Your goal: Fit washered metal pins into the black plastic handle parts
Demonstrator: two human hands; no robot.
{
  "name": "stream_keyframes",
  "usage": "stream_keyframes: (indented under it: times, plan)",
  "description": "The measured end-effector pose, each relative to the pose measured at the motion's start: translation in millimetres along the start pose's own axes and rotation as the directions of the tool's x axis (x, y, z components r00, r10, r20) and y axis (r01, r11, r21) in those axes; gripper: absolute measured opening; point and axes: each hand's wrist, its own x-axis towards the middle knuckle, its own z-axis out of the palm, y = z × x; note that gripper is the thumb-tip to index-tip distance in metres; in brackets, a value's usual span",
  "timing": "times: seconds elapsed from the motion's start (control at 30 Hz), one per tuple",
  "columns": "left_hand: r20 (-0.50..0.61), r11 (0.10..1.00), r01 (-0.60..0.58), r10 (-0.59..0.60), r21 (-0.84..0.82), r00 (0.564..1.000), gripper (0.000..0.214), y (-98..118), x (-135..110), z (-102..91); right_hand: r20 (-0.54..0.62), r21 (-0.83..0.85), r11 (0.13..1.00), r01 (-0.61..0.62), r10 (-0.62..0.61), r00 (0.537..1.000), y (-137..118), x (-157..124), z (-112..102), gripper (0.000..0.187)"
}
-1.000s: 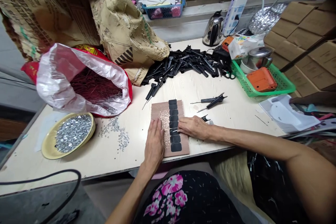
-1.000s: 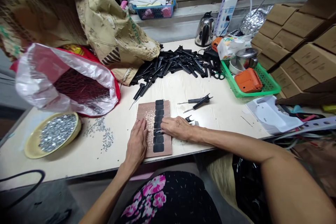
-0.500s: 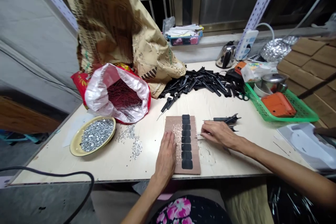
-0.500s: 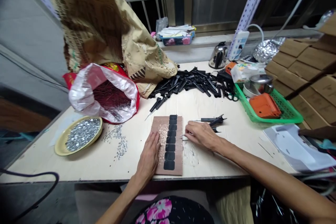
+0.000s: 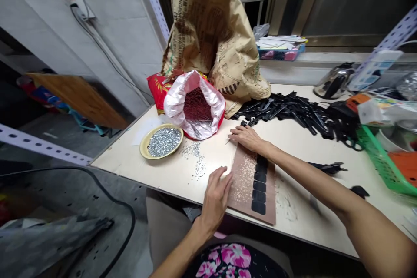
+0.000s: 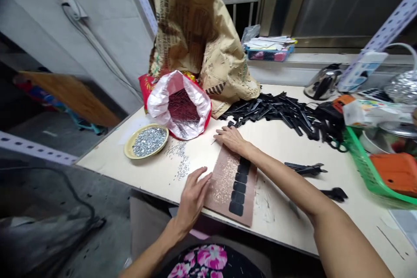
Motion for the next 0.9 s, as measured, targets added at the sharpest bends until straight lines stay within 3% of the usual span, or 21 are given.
stream_keyframes:
  times: [0.17, 0.3, 0.5, 0.7, 0.77, 0.9]
  plan:
    - [-0.128, 0.962, 0.196, -0.173, 0.192, 0.977, 0.030, -65.0, -18.8, -49.2, 0.116, -0.056, 0.992, 0.113, -0.106, 0.988, 9.4, 31.4, 22.1, 0.018]
    - [-0.086, 0.938, 0.230, -0.215, 0.258, 0.973, 0.031, -98.7, -26.8, -63.6, 0.111, -0.081, 0.990, 0.113, -0.104, 0.988, 13.8, 36.6, 22.1, 0.021]
    - [0.007, 0.952, 0.190, -0.197, 0.241, 0.980, 0.029, -98.4, -25.0, -60.3, -0.154, -0.058, 0.995, 0.084, -0.092, 0.984, 23.8, 34.5, 6.9, 0.027]
    - [0.041, 0.936, 0.156, -0.178, 0.316, 0.983, 0.026, -90.0, -15.7, -52.8, -0.446, 0.096, 0.995, -0.036, 0.076, 0.892, 2.6, 16.2, -28.5, 0.030]
    - [0.045, 0.927, 0.144, -0.169, 0.347, 0.985, 0.026, -88.8, -14.5, -50.2, -0.464, 0.154, 0.986, -0.057, 0.123, 0.877, -14.7, 5.3, -35.2, 0.029]
    - [0.046, 0.924, 0.176, -0.203, 0.338, 0.978, 0.024, -87.9, -14.2, -48.0, -0.387, 0.287, 0.953, -0.097, 0.208, 0.898, -55.3, -19.6, -38.4, 0.026]
